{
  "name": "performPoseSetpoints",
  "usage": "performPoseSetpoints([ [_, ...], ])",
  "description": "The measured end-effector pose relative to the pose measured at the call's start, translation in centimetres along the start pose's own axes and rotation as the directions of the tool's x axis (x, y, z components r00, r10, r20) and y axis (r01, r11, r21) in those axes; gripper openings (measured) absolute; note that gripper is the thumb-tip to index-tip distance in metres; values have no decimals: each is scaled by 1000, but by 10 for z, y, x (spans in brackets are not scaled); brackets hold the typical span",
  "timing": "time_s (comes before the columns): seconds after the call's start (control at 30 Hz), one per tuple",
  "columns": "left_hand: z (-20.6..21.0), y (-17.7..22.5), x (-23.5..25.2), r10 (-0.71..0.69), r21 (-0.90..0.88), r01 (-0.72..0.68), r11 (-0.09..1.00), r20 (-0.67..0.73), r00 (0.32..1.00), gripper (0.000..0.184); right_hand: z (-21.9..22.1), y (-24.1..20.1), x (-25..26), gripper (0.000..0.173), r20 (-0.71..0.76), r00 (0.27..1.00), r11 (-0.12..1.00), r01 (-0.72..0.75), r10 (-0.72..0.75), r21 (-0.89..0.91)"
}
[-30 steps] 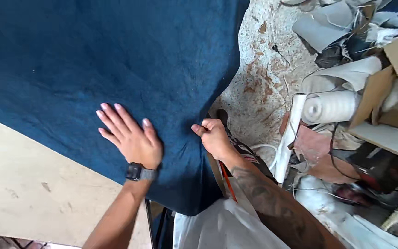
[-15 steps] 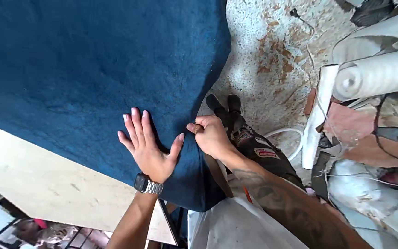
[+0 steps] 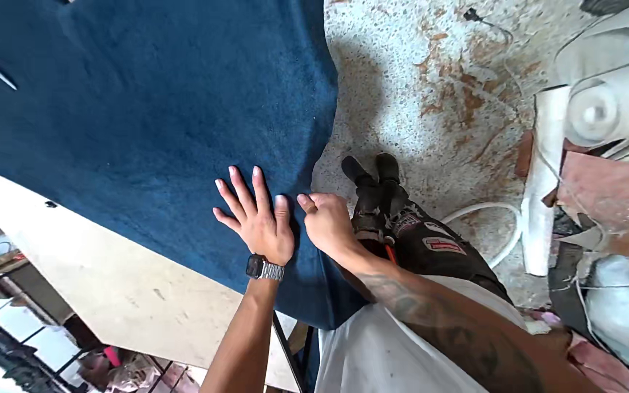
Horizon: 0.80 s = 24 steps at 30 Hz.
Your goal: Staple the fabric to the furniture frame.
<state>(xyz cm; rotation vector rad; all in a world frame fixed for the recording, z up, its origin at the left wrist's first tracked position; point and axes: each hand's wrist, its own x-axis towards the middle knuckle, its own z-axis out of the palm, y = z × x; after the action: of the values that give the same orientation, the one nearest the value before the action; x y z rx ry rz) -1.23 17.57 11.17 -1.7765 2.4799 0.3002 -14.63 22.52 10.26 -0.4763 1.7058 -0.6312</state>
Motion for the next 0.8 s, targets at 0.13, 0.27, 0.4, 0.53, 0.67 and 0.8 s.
performPoseSetpoints([
  [0.13,-10,-32,-6,158,-87,-153,984,48,986,70,6,-15,-3,38,-64,995,990,-80,72,-120],
  [0.27,-10,-82,0,-43,-9,43,999,-34,999,76,-7,-17,-4,44,-157,984,993,-91,80,-69],
  [0.4,-10,-78,-3,-145,25,146,989,-54,988,77,8,-1,-6,33,-370,912,975,107,-175,-197],
  [0.53,-8,-83,-2,-133,-6,133,991,-57,989,75,4,-10,-6,37,-349,933,983,21,-85,-182],
  [0.67,-10,-85,-2,-151,-37,149,988,-57,987,72,-4,-16,4,36,-221,955,979,-202,196,-3],
  [0.8,-10,-83,-2,-135,-9,134,991,-51,990,73,-8,-5,19,29,-65,970,970,-232,236,68],
])
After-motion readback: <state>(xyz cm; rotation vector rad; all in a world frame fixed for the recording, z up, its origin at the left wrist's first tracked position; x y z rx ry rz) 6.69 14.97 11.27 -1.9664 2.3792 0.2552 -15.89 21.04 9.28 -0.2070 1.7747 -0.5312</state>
